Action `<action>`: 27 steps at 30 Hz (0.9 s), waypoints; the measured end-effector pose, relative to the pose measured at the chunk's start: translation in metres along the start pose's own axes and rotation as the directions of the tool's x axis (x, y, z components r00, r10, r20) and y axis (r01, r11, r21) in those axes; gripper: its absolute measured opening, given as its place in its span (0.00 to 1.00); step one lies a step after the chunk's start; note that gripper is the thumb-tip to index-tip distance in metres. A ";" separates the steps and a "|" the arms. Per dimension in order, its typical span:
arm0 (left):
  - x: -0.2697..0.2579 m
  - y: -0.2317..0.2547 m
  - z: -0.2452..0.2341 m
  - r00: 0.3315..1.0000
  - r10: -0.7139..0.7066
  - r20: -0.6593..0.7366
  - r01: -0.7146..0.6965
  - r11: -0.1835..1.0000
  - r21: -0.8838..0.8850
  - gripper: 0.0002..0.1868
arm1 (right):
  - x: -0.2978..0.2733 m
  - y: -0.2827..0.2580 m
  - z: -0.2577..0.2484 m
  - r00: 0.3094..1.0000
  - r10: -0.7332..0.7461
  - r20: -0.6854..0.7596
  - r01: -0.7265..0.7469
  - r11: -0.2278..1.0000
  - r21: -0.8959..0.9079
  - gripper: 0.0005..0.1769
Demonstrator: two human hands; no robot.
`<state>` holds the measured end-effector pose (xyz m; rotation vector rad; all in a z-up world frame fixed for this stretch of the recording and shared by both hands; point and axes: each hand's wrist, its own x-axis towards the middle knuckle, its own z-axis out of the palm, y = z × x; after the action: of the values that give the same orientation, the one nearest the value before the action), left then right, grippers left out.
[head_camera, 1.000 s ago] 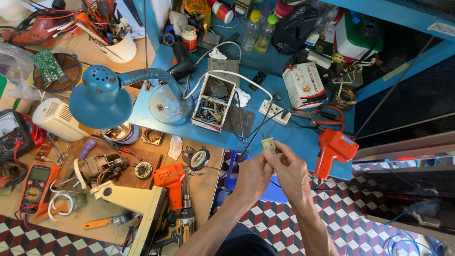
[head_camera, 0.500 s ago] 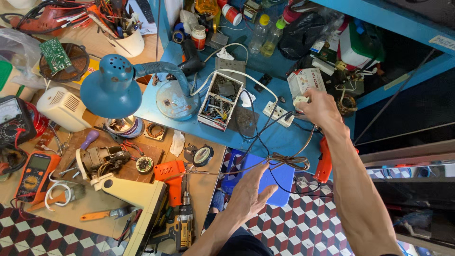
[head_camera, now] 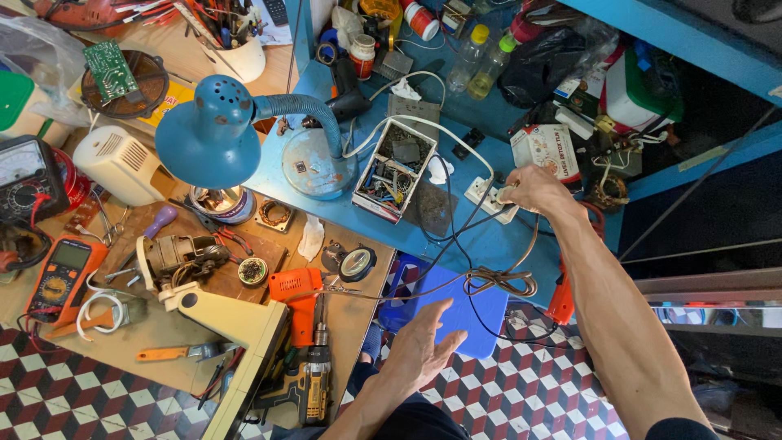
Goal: The person uses a pneumatic tool to clean the internal components of a disassembled fan motor, then moves indoors to a workbench. They plug in a power cord and use a multimeter to test the electrical continuity of the fan motor.
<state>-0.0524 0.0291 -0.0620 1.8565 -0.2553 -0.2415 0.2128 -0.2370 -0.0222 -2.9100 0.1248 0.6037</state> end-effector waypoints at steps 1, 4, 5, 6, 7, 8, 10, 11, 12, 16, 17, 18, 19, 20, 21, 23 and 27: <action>0.001 -0.001 0.000 1.000 -0.014 -0.002 0.014 1.000 0.005 0.32 | 0.000 0.001 0.002 1.000 0.003 -0.009 -0.003 1.000 0.023 0.27; 0.005 -0.004 0.000 1.000 -0.021 -0.014 0.021 1.000 0.008 0.32 | 0.002 0.003 0.006 1.000 -0.001 -0.031 0.001 1.000 0.012 0.28; 0.006 -0.005 -0.001 1.000 -0.018 -0.018 0.018 1.000 0.008 0.32 | 0.002 0.004 0.008 0.999 -0.013 -0.033 0.013 1.000 0.008 0.27; 0.007 -0.005 -0.001 1.000 -0.022 -0.011 0.022 1.000 0.001 0.32 | 0.002 0.004 0.009 0.999 -0.025 -0.037 0.025 1.000 0.004 0.27; 0.008 -0.005 -0.001 1.000 -0.027 -0.005 0.026 1.000 -0.007 0.32 | 0.003 0.004 0.009 0.999 -0.036 -0.041 0.036 0.999 0.000 0.27; 0.009 -0.005 -0.002 1.000 -0.031 0.001 0.031 0.999 -0.014 0.33 | 0.004 0.003 0.009 0.999 -0.023 -0.032 0.022 1.000 -0.015 0.27; 0.012 -0.003 -0.002 0.998 -0.061 0.029 0.062 0.998 -0.018 0.33 | 0.005 -0.001 0.009 1.000 0.004 -0.016 -0.004 0.999 -0.048 0.27; 0.013 -0.002 -0.002 0.996 -0.077 0.041 0.078 0.997 -0.020 0.33 | 0.006 -0.004 0.010 1.000 -0.008 -0.010 0.007 0.996 -0.089 0.26; 0.014 0.000 -0.002 0.997 -0.071 0.041 0.072 0.997 -0.010 0.32 | 0.007 -0.007 0.009 1.000 -0.020 -0.004 0.020 0.992 -0.129 0.24; 0.020 0.009 -0.003 0.999 -0.049 0.021 0.049 0.998 -0.025 0.32 | 0.007 -0.014 0.007 0.998 -0.067 0.009 0.067 0.976 -0.205 0.21; 0.022 0.012 -0.003 0.999 -0.045 0.011 0.045 0.998 -0.041 0.31 | 0.006 -0.014 0.006 0.997 -0.079 0.005 0.078 0.975 -0.210 0.21; 0.024 0.014 -0.003 1.000 -0.019 0.011 0.019 0.999 -0.045 0.31 | 0.004 -0.014 0.006 0.996 -0.089 0.002 0.088 0.973 -0.213 0.20; 0.027 0.016 -0.004 1.000 0.008 0.011 -0.007 0.999 -0.048 0.31 | 0.003 -0.014 0.007 0.995 -0.100 -0.002 0.097 0.971 -0.217 0.20; 0.030 0.018 -0.003 0.999 0.035 0.012 -0.034 0.998 -0.053 0.31 | 0.001 -0.012 0.007 0.993 -0.121 -0.009 0.116 0.965 -0.234 0.19; 0.034 0.020 -0.003 1.000 0.017 0.023 -0.015 0.998 -0.064 0.32 | 0.000 -0.011 0.007 0.990 -0.142 -0.016 0.134 0.959 -0.251 0.19; 0.039 0.023 -0.002 0.999 -0.020 0.044 0.024 0.996 -0.086 0.32 | -0.001 -0.010 0.008 0.987 -0.158 -0.020 0.146 0.951 -0.274 0.18; 0.043 0.023 -0.006 0.999 0.015 0.048 -0.014 1.000 -0.023 0.32 | 0.006 -0.015 0.011 0.989 -0.148 -0.017 0.138 0.954 -0.268 0.17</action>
<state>-0.0105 0.0150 -0.0402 1.8278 -0.2984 -0.2782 0.2159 -0.2206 -0.0325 -3.1522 -0.1766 0.5823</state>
